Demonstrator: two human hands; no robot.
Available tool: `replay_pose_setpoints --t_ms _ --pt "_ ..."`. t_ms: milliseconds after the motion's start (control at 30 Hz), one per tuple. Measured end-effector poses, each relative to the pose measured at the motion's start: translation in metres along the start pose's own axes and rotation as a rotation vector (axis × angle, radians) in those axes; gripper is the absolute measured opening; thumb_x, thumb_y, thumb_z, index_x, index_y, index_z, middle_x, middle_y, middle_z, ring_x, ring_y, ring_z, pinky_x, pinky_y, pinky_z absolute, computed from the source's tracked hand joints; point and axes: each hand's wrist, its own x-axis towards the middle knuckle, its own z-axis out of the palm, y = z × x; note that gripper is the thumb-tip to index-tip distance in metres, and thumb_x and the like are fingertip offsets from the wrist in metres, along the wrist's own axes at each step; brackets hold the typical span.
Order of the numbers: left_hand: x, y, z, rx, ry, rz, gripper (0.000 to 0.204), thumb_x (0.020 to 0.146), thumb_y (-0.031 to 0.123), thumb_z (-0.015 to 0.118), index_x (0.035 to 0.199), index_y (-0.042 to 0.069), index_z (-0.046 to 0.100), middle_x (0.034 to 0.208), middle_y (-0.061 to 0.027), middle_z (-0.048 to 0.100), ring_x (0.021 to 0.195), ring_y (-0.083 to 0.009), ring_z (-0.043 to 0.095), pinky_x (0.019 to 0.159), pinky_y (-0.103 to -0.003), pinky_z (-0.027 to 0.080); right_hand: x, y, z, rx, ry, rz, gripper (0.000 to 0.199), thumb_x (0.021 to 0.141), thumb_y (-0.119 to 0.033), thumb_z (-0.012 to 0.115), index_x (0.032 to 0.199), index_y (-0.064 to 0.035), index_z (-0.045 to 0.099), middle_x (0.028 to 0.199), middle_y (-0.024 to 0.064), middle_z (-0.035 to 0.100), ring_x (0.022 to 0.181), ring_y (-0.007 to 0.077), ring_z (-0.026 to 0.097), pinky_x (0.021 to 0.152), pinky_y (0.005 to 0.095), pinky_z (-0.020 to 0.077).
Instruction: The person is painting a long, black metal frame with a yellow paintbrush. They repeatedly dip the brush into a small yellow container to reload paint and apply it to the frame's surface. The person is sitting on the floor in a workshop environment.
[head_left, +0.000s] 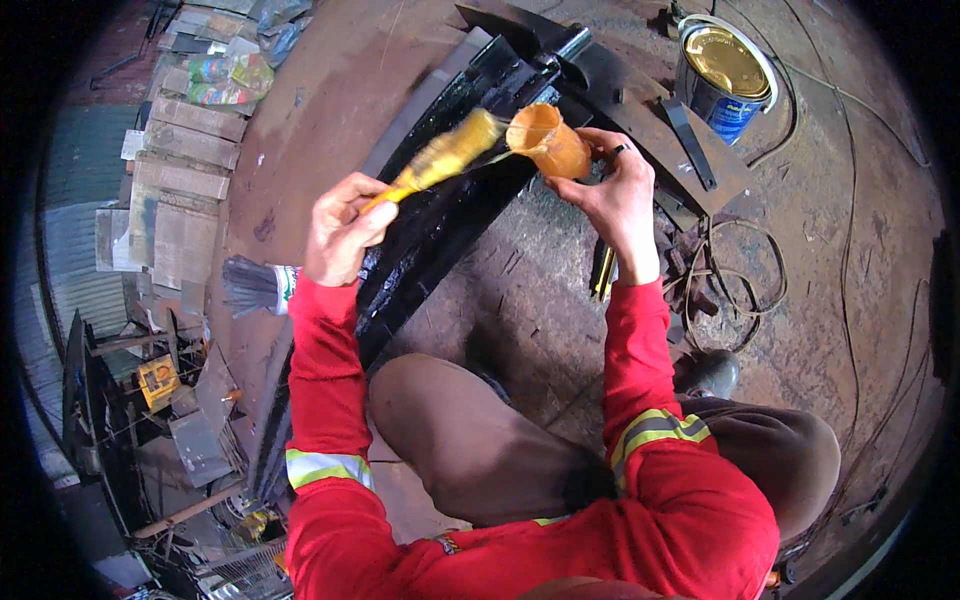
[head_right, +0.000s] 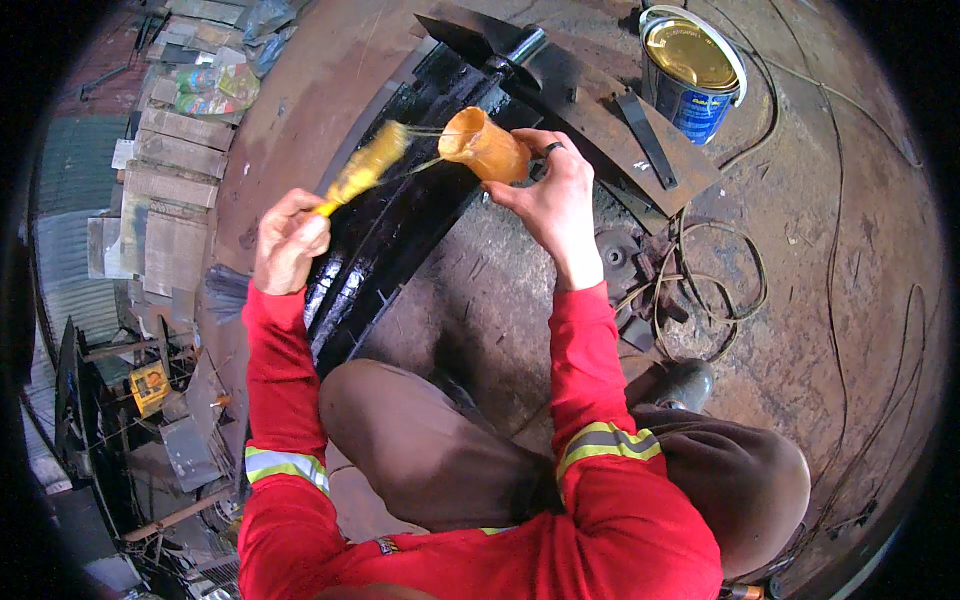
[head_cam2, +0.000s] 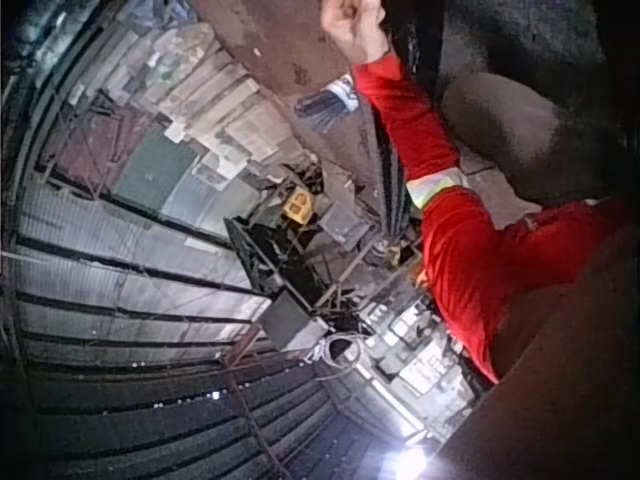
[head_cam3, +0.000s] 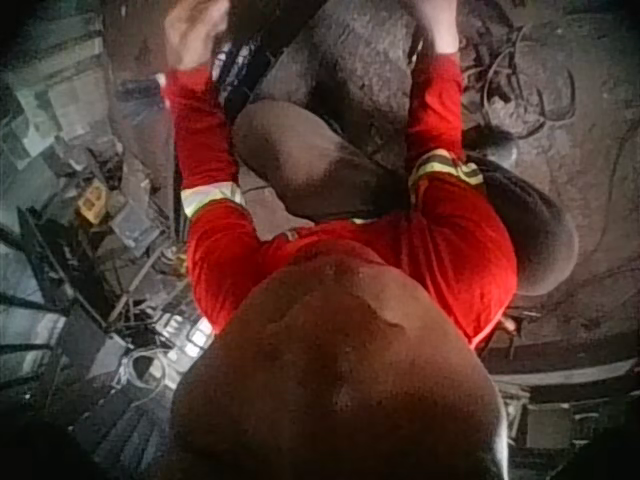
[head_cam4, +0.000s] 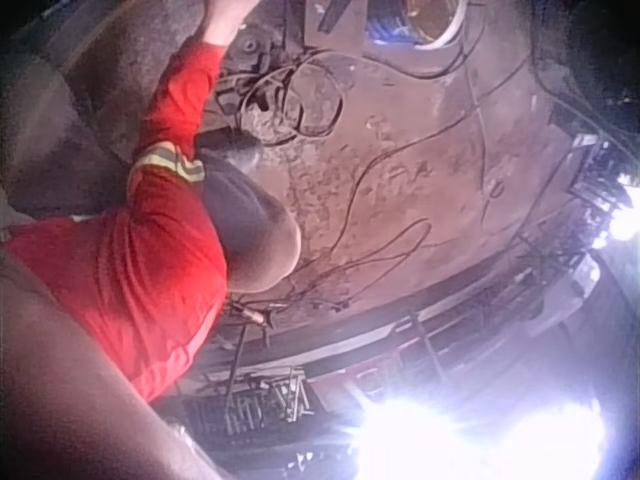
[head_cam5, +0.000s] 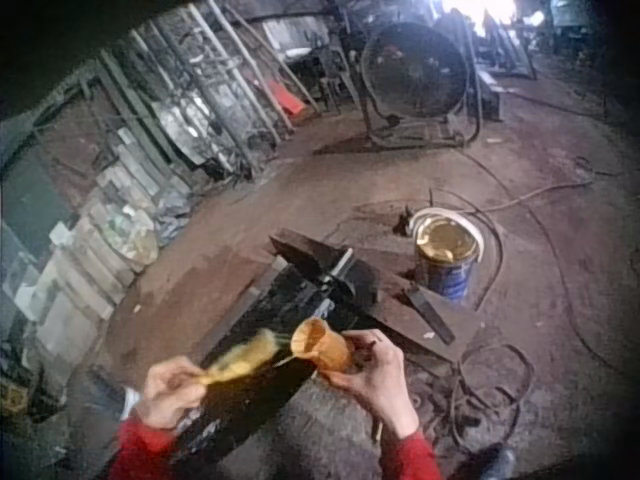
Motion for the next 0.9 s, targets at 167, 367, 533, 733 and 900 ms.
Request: replay_pose_setpoints --t_ms 167,367,533,733,900 --pt "-0.010 0.042 -0.005 0.386 0.258 0.180 0.021 0.083 0.008 0.073 0.101 0.002 0.064 0.083 0.0023 0.060 0.072 -0.0040 0.052 0.062 -0.019 0.039 0.000 0.008 -0.005 0.000 0.061 0.023 0.056 0.056 -0.011 0.088 0.107 -0.0028 0.068 0.101 0.0118 0.069 0.094 0.0242 0.067 0.088 0.0336 0.0527" --pt "0.016 0.029 0.016 1.150 0.364 0.392 0.016 0.086 0.014 0.073 0.095 0.000 0.071 0.074 -0.0105 0.068 0.069 -0.0131 0.064 0.067 -0.028 0.050 0.005 0.013 -0.013 0.054 0.121 0.070 0.057 0.058 -0.014 0.089 0.110 -0.0022 0.068 0.102 0.0117 0.069 0.094 0.0228 0.067 0.088 0.0329 0.0527" --pt "0.068 0.016 0.040 1.487 0.291 0.433 0.018 0.087 0.028 0.067 0.098 0.013 0.067 0.076 -0.0124 0.068 0.069 -0.0337 0.066 0.061 -0.042 0.051 0.006 0.008 -0.022 0.064 0.130 0.039 0.061 0.063 -0.016 0.091 0.116 -0.0003 0.065 0.104 0.0087 0.070 0.094 0.0159 0.067 0.087 0.0294 0.0539" --pt "0.049 0.032 0.029 1.620 0.242 0.499 0.014 0.085 0.025 0.069 0.091 0.013 0.068 0.076 -0.0113 0.069 0.068 -0.0313 0.068 0.059 -0.040 0.053 0.009 0.008 -0.034 0.093 0.185 0.044 0.057 0.057 -0.013 0.089 0.109 -0.0015 0.068 0.103 0.0118 0.069 0.096 0.0222 0.068 0.089 0.0333 0.0530" --pt "0.066 0.042 0.023 1.657 0.145 0.501 0.016 0.086 0.027 0.070 0.092 0.012 0.068 0.074 -0.0109 0.068 0.064 -0.0299 0.067 0.057 -0.039 0.050 0.013 0.015 -0.039 0.117 0.219 0.046 0.057 0.057 -0.013 0.090 0.109 -0.0012 0.068 0.102 0.0115 0.069 0.095 0.0216 0.068 0.089 0.0319 0.0533"
